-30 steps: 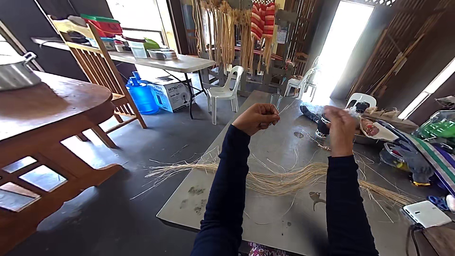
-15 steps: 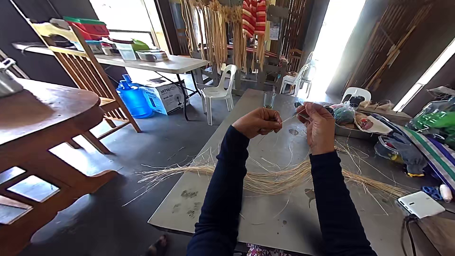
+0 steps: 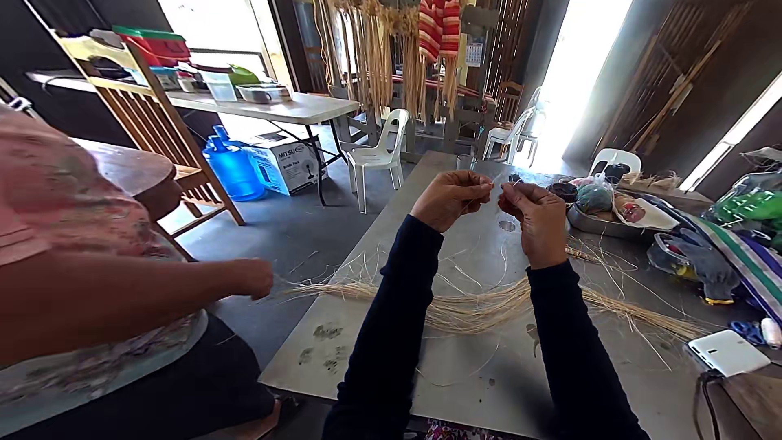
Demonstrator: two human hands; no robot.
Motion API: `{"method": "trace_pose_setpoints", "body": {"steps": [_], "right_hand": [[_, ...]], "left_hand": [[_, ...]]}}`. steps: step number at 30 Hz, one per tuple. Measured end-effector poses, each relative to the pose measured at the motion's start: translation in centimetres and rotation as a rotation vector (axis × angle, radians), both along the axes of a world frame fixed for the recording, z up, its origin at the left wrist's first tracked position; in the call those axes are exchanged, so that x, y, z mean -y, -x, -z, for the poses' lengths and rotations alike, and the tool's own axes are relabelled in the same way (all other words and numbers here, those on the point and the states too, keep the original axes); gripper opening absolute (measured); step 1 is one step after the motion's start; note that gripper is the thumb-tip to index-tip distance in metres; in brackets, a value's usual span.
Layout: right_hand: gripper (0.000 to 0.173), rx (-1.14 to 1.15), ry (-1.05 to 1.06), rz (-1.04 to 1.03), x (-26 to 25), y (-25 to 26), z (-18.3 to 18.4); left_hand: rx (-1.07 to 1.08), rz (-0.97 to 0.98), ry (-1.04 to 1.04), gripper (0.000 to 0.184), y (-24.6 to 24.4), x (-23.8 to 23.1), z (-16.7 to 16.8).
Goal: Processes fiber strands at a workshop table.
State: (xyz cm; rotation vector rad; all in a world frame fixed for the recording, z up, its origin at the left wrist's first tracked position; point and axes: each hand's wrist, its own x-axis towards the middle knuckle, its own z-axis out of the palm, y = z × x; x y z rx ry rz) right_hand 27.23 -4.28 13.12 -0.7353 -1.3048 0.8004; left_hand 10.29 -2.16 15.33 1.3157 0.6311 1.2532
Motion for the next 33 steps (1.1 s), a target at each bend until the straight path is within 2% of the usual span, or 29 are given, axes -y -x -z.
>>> {"method": "trace_pose_setpoints", "body": {"steps": [15, 18, 24, 27, 30, 33], "right_hand": [[0.008, -0.128, 0.091, -0.083, -0.5, 0.4, 0.3], [0.009, -0.219, 0.114, -0.102, -1.2, 0.6, 0.1], [0.011, -0.243, 0.157, -0.149, -1.4, 0.3, 0.1], [0.011, -0.238, 0.160, -0.119, -1.3, 0.4, -0.1], [0.011, -0.220, 0.112, -0.041, -1.5, 0.5, 0.1], [0.006, -0.162, 0.031, 0.008, -2.1, 0.2, 0.5]], "left_hand": [[0.003, 0.007, 0.101, 0.014, -1.2, -0.6, 0.5], [-0.009, 0.000, 0.101, 0.012, -1.4, -0.7, 0.6], [-0.001, 0.052, 0.142, 0.016, -1.4, -0.8, 0.7], [-0.012, 0.052, 0.139, 0.016, -1.6, -0.9, 0.8], [-0.078, 0.026, 0.122, 0.008, -1.7, -0.8, 0.7], [-0.103, 0.038, 0.153, 0.036, -2.0, -0.8, 0.6]]}}
